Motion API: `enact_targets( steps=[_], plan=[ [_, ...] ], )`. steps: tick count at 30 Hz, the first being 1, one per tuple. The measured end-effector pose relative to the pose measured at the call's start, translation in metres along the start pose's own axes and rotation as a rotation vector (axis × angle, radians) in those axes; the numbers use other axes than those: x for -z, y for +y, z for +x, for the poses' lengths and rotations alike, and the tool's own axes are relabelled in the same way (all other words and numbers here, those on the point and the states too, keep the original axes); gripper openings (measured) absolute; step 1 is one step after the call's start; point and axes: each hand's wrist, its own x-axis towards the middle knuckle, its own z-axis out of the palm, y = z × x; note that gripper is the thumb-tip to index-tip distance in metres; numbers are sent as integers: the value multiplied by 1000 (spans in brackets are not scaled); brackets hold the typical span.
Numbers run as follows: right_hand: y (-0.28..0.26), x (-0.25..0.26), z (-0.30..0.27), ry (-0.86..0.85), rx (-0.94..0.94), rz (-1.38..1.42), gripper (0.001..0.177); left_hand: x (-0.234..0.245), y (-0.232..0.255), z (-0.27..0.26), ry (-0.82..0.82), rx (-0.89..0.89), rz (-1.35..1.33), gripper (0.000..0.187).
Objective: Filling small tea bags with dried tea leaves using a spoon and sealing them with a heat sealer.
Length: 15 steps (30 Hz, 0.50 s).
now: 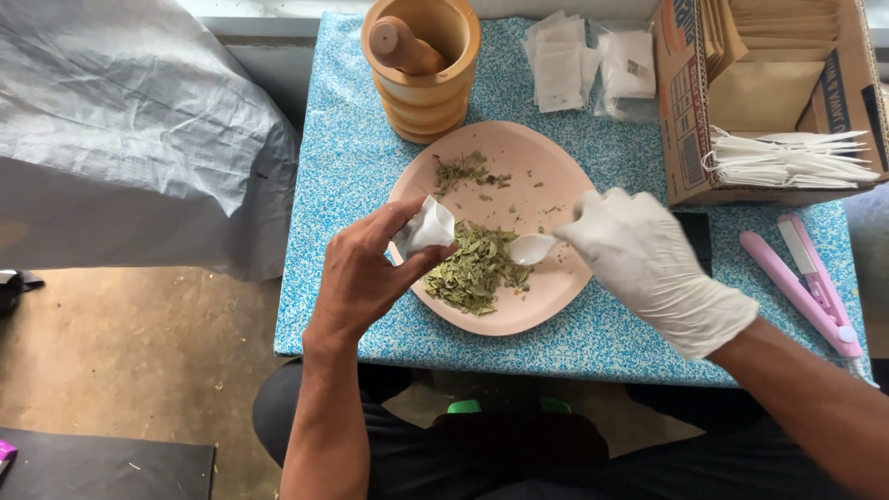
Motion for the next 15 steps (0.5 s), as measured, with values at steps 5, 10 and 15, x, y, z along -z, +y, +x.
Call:
enact_targets(
  steps=[5,10,15],
  plan=[
    [-11,1,6,11,-18,164,14,-1,-5,-1,-44,5,21,59],
    [2,31,3,-66,-77,295,18,-1,-4,-1,-62,-3,18,60],
    [18,-2,1,-97,-113,103,16,2,-5,-3,-75,-21,6,61]
  ],
)
